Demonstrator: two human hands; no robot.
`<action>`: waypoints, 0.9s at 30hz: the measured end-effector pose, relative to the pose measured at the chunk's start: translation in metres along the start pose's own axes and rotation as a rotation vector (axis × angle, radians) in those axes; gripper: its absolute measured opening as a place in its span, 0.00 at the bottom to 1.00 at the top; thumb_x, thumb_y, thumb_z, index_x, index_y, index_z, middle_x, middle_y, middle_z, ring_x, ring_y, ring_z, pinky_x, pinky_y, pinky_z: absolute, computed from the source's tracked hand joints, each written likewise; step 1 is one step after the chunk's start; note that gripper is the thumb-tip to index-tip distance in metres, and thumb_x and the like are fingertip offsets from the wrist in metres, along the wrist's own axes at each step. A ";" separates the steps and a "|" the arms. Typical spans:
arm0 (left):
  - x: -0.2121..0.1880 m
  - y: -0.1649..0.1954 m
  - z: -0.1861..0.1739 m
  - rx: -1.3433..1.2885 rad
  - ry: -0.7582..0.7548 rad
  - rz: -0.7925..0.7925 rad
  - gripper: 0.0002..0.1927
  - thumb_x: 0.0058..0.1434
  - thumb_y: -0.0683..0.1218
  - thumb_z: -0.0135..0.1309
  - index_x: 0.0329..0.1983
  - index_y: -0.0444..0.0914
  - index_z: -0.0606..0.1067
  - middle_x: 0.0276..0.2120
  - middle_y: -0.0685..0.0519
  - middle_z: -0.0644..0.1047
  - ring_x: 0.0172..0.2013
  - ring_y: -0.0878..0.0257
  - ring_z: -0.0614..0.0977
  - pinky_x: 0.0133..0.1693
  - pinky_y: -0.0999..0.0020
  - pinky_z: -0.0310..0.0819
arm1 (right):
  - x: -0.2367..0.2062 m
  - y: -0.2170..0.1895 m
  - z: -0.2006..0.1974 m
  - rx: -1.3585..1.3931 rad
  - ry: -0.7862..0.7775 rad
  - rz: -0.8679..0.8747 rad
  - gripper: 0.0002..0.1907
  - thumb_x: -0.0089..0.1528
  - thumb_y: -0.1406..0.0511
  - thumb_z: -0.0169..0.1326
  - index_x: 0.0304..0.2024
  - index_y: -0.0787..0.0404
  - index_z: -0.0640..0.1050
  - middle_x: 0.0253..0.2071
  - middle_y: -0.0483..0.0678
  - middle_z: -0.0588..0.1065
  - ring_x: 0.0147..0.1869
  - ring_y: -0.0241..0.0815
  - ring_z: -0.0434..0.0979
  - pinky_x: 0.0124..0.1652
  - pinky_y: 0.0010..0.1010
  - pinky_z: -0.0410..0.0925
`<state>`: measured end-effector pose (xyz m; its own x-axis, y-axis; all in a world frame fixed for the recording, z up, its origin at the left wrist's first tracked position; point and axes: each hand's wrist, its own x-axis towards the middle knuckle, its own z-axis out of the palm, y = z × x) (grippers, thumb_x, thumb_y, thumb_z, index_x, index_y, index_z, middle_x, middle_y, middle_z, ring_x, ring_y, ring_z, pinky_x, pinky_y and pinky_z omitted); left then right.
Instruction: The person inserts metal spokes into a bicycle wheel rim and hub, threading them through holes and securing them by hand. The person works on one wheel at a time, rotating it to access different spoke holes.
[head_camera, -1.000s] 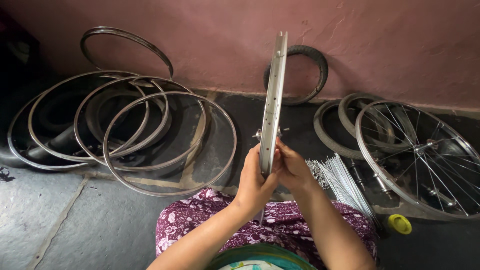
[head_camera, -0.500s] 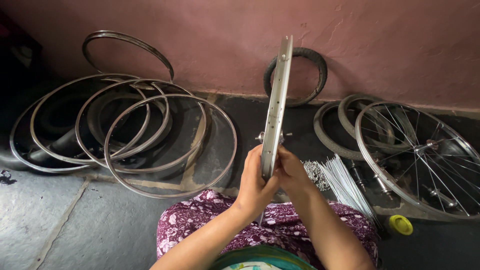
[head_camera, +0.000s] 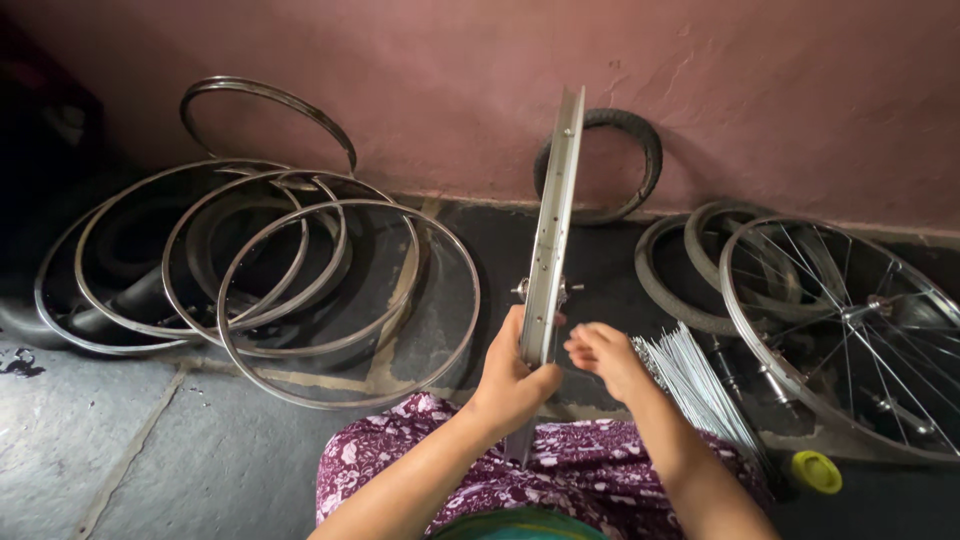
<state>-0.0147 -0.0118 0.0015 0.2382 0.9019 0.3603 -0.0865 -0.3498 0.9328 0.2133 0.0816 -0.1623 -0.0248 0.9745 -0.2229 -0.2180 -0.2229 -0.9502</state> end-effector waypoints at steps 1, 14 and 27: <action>0.000 0.000 0.000 -0.032 -0.018 -0.046 0.26 0.52 0.33 0.51 0.56 0.37 0.68 0.38 0.57 0.69 0.34 0.70 0.70 0.33 0.74 0.67 | 0.005 0.009 -0.015 -0.296 0.116 -0.100 0.14 0.63 0.58 0.57 0.40 0.64 0.80 0.36 0.51 0.81 0.37 0.43 0.80 0.38 0.32 0.73; -0.001 -0.009 0.002 -0.048 -0.023 0.006 0.27 0.50 0.30 0.50 0.56 0.36 0.68 0.43 0.53 0.65 0.42 0.67 0.67 0.40 0.74 0.66 | 0.023 0.039 -0.079 -1.534 0.370 0.445 0.20 0.57 0.61 0.65 0.52 0.55 0.80 0.57 0.52 0.76 0.64 0.55 0.76 0.58 0.43 0.72; 0.000 -0.004 0.000 0.022 -0.037 0.010 0.26 0.50 0.32 0.52 0.54 0.35 0.69 0.42 0.53 0.67 0.45 0.65 0.69 0.47 0.73 0.67 | 0.048 0.063 -0.096 -1.489 0.442 0.463 0.20 0.67 0.65 0.41 0.51 0.60 0.83 0.58 0.56 0.78 0.63 0.59 0.78 0.58 0.48 0.72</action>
<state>-0.0138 -0.0104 -0.0019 0.2730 0.8887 0.3685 -0.0674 -0.3644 0.9288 0.2924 0.1115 -0.2543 0.5091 0.7962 -0.3269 0.8229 -0.5616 -0.0863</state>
